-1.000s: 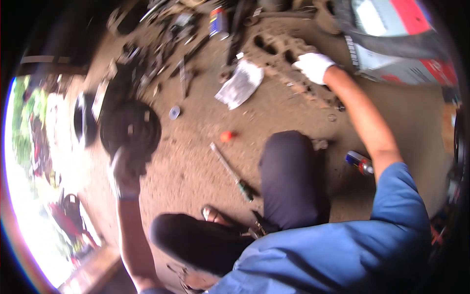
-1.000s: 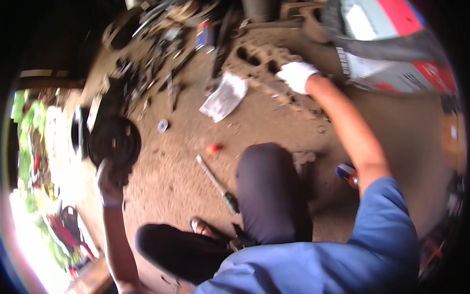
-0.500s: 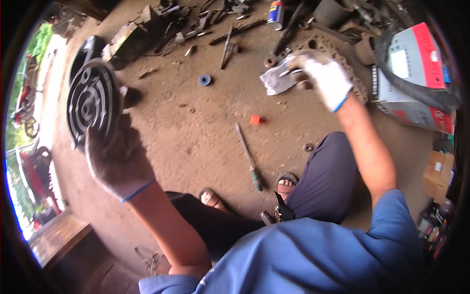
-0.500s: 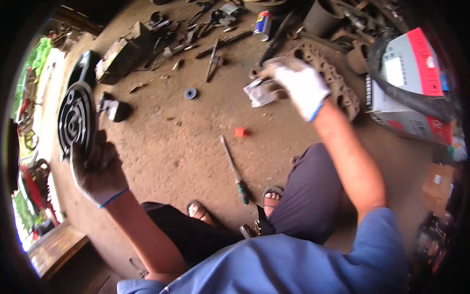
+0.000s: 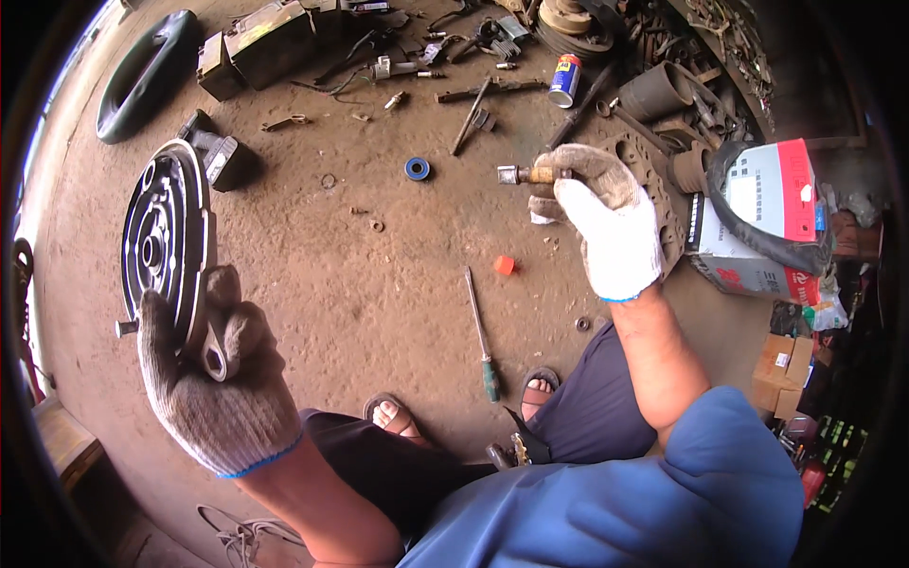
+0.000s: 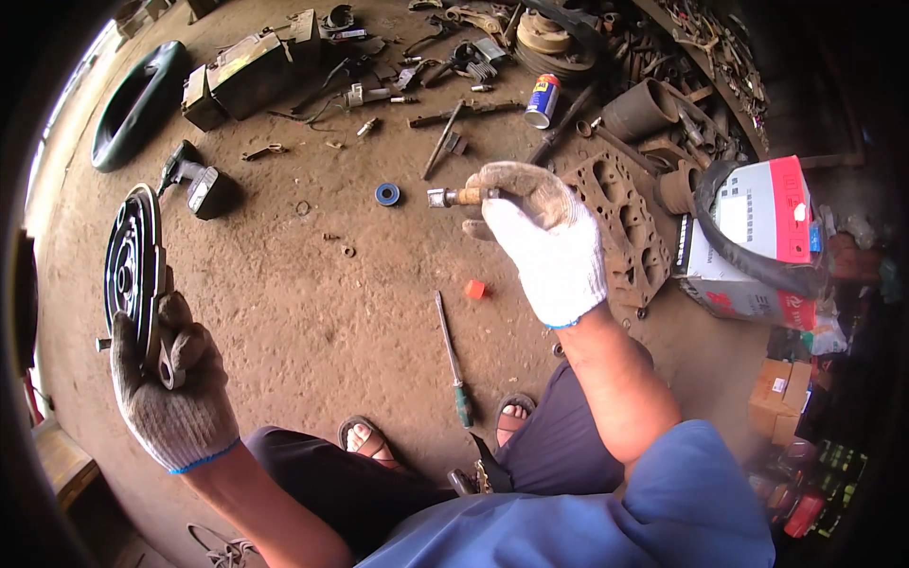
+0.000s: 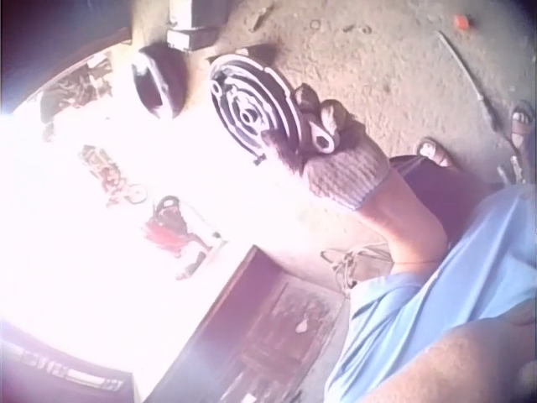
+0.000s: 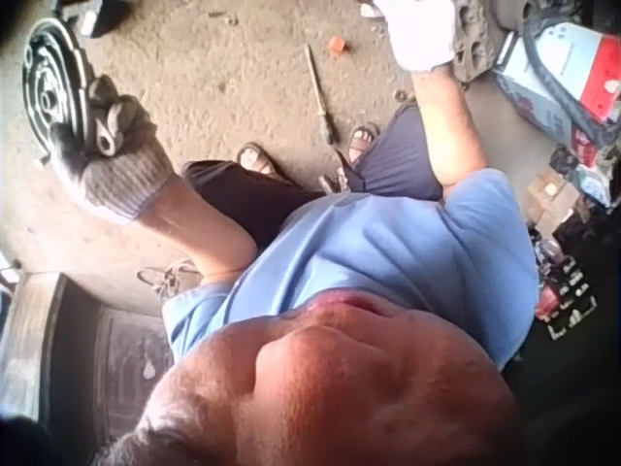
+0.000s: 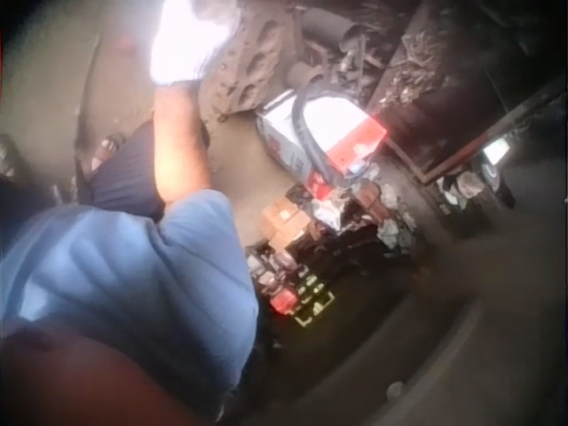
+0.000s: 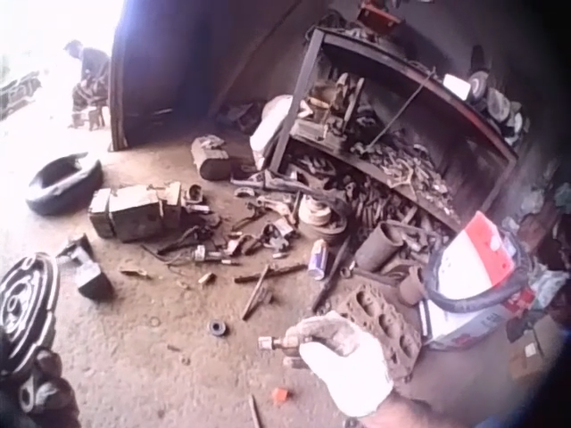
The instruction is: The person sprays a mechanical component with a lubricant, uses a hammer to tap a shaft into the component, and luego searches through a box to select specific bolts and nuts.
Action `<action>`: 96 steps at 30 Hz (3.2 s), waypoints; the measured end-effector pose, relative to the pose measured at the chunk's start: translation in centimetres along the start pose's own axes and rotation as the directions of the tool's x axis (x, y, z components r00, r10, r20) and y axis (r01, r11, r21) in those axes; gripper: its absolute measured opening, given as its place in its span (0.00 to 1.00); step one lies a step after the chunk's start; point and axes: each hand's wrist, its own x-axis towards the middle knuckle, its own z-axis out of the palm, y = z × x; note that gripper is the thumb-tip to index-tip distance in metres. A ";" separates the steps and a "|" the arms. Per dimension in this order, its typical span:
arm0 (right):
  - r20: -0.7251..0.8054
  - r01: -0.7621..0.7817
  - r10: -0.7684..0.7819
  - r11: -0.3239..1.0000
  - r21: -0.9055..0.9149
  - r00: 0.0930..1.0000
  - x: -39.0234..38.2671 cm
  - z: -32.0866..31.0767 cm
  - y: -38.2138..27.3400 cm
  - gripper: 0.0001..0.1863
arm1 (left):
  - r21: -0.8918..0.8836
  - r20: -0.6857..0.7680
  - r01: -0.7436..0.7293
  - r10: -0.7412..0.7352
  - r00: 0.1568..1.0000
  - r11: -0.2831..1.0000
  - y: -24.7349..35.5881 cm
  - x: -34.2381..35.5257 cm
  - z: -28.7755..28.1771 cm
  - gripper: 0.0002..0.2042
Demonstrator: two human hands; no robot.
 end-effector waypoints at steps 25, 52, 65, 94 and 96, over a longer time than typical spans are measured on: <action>0.042 0.067 -0.060 0.977 -0.203 0.997 0.5 2.6 1.7 0.15 | 0.438 -0.475 -0.020 0.250 0.844 0.899 -3.3 -1.6 6.1 0.17; 0.056 0.016 -0.009 0.993 -0.118 0.998 0.5 2.3 1.9 0.12 | 0.195 -0.341 0.047 0.023 0.940 0.980 -2.9 -2.2 5.1 0.16; 0.353 0.237 0.286 0.370 -0.898 0.891 2.7 2.3 8.1 0.13 | 0.128 -0.086 0.015 -0.004 0.996 0.992 -1.5 -1.9 1.7 0.17; -0.577 -0.549 -0.684 0.300 -0.780 0.446 -26.4 -35.8 4.7 0.52 | 0.320 -0.078 0.172 -0.155 0.985 0.932 -5.0 -2.2 1.0 0.22; -0.792 -0.731 -0.529 0.404 -0.550 0.304 -33.3 -38.7 8.6 0.64 | 0.288 0.225 0.370 -0.438 0.870 0.883 -5.3 -0.8 -0.4 0.23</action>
